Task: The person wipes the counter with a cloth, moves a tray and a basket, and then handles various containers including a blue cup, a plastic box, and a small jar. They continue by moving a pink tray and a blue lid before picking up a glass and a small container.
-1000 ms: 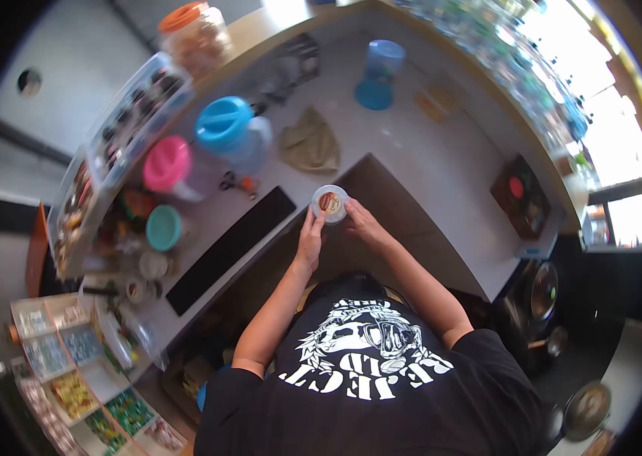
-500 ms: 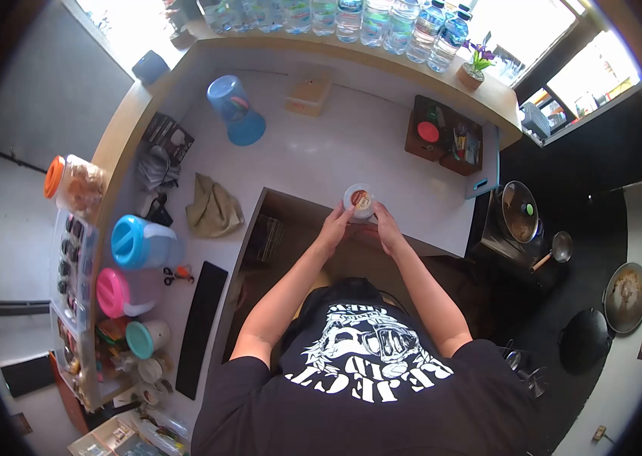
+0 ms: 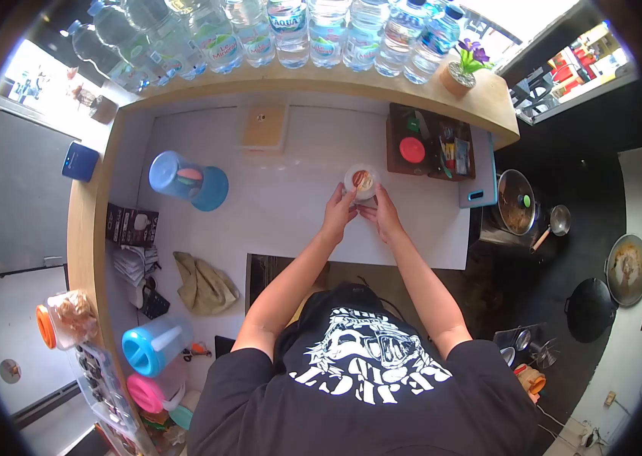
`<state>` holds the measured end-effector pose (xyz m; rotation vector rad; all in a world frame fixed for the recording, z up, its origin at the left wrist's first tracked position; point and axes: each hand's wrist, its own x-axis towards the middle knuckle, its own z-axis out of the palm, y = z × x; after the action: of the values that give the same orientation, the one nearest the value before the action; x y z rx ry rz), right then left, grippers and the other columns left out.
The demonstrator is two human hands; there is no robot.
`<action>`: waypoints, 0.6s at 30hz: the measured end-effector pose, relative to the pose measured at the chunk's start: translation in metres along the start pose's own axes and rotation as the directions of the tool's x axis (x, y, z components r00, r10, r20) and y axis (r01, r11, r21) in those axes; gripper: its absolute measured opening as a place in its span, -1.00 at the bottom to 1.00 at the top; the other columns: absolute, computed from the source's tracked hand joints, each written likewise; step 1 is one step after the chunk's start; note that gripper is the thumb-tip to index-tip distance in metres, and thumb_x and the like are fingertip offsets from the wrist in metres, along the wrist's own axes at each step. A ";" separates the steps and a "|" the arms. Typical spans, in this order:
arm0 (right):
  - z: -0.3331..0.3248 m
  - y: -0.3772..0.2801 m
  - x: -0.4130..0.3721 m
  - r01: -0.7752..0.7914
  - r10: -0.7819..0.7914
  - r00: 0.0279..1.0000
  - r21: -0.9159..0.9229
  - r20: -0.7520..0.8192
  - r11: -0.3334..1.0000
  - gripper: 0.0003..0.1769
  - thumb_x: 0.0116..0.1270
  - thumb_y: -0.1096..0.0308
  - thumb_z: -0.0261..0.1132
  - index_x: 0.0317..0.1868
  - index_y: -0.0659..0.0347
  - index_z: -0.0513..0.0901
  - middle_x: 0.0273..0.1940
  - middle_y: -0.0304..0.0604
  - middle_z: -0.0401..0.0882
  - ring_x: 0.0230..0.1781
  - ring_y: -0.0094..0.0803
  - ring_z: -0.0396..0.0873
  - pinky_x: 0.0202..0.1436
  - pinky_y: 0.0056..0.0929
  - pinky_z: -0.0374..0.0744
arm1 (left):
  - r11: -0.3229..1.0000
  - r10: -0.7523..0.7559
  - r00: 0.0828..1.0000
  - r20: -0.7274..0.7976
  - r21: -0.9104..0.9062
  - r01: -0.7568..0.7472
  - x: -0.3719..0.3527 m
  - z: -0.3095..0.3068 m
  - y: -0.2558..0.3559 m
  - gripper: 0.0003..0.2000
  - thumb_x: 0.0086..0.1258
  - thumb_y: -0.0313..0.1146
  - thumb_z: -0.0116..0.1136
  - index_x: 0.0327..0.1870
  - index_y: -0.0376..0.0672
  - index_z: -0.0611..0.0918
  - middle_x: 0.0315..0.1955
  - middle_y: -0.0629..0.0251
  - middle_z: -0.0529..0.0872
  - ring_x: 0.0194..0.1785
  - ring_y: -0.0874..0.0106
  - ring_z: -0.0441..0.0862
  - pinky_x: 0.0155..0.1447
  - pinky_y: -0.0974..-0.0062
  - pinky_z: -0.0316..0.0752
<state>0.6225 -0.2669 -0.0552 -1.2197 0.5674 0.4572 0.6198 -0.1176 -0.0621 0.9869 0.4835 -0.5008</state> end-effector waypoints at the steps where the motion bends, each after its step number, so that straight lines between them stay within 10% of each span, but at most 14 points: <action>1: 0.000 -0.007 0.015 0.028 -0.028 0.999 0.017 0.016 0.999 -0.19 0.61 -0.21 0.03 0.64 0.08 0.09 0.59 -0.03 0.12 0.33 -0.09 0.52 0.45 -0.11 0.43 | 1.000 -0.003 1.000 -0.014 -0.014 0.002 0.015 0.008 0.010 -0.06 0.50 0.05 0.24 0.69 -0.17 -0.04 0.53 0.04 0.26 0.28 0.09 0.53 0.38 0.19 0.44; 5: 0.010 -0.019 0.057 0.129 -0.128 0.991 0.022 -0.036 0.991 -0.10 0.59 -0.24 0.06 0.67 0.11 -0.02 0.60 -0.05 0.14 0.39 -0.13 0.45 0.46 -0.14 0.39 | 0.998 0.007 1.000 0.016 -0.067 -0.005 0.078 0.020 0.041 -0.06 0.48 0.01 0.28 0.68 -0.18 -0.01 0.53 -0.01 0.27 0.26 0.14 0.54 0.36 0.24 0.46; 8: 0.017 -0.031 0.065 0.118 -0.119 0.988 -0.017 -0.101 0.993 -0.10 0.59 -0.23 0.08 0.66 0.17 0.03 0.61 -0.03 0.14 0.42 -0.16 0.43 0.46 -0.16 0.37 | 0.989 0.053 0.998 -0.042 -0.137 -0.058 0.113 0.043 0.062 -0.23 0.47 -0.15 0.31 0.59 -0.25 0.21 -0.28 0.41 0.51 -0.40 0.64 0.38 -0.37 0.61 0.35; 11: 0.009 -0.023 0.068 0.090 -0.097 0.990 -0.069 -0.102 0.994 -0.15 0.58 -0.22 0.09 0.62 0.19 0.17 0.55 -0.02 0.27 0.42 -0.17 0.44 0.44 -0.17 0.38 | 0.991 0.056 0.989 -0.135 -0.110 -0.071 0.143 0.066 0.079 -0.32 0.48 -0.16 0.31 0.51 -0.25 0.32 -0.42 0.49 0.45 -0.45 0.64 0.36 -0.41 0.60 0.28; 18: -0.024 0.002 0.026 0.000 -0.018 0.995 -0.169 -0.101 0.986 -0.36 0.57 -0.08 0.18 0.42 0.21 0.50 0.30 -0.05 0.61 0.33 -0.25 0.54 0.39 -0.21 0.42 | 0.999 0.047 0.999 -0.020 -0.006 -0.047 0.201 0.076 0.097 -0.18 0.47 -0.06 0.31 0.64 -0.12 0.16 0.05 0.31 0.55 -0.16 0.52 0.47 -0.03 0.49 0.53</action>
<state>0.6374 -0.2887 -0.0786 -1.4135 0.6194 0.4440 0.8477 -0.1752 -0.0824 0.9958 0.4783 -0.4476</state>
